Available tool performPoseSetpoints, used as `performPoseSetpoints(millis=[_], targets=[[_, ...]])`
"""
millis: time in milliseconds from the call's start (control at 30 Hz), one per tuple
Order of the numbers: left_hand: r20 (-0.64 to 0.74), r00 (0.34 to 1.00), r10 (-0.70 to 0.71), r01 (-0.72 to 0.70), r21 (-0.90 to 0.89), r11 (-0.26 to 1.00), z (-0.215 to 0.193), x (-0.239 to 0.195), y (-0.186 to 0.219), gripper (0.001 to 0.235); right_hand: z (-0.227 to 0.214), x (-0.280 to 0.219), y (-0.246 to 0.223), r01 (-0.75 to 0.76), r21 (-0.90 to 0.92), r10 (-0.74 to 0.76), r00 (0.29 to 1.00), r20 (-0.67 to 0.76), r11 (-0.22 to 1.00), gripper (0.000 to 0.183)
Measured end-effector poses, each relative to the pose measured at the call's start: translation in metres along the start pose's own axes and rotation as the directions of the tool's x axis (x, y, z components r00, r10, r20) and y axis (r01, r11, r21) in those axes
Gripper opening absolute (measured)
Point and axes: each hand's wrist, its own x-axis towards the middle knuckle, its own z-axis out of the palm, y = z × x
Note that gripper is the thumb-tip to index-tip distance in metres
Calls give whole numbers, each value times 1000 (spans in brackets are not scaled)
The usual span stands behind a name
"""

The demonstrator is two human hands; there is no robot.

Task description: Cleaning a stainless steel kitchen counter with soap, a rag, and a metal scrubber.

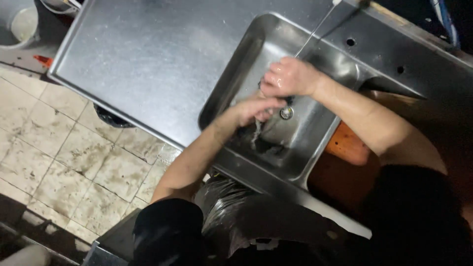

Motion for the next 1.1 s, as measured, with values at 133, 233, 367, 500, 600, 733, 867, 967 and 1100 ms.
performPoseSetpoints(millis=[133, 233, 367, 500, 600, 733, 867, 967, 1100], targets=[[-156, 705, 692, -20, 971, 240, -61, -59, 3, 54, -13, 5, -4, -433, 28, 411, 873, 262, 901, 40], [-300, 472, 829, -42, 932, 361, -60, -180, 10, 51, 6, -50, -31, -632, 229, 475, 734, 486, 741, 51], [-476, 167, 863, 155, 877, 454, -85, -311, -73, 41, 39, -112, -100, -881, 353, 392, 459, 797, 314, 67], [-872, -6, 489, 368, 453, 812, -154, -363, -250, 49, -16, -89, -141, -737, -116, 175, 4, 984, 666, 70], [-943, 191, 273, 576, 333, 746, -203, -391, -410, 48, -26, -91, -169, -895, -19, 368, 164, 915, 446, 62], [-937, 343, -62, 254, 29, 967, -180, -381, -492, 47, -45, -75, -197, -897, -4, 443, 214, 871, 442, 60], [-922, 314, -225, 420, -78, 904, -174, -384, -501, 47, -61, -72, -215, -867, -97, 504, 189, 843, 488, 57], [-888, 371, -273, 332, -148, 932, -175, -390, -504, 46, -66, -72, -226, -869, -111, 622, 250, 742, 482, 43], [-882, 432, -188, 183, -119, 976, -197, -381, -489, 41, -61, -70, -224, -871, -141, 658, 239, 714, 470, 43]])
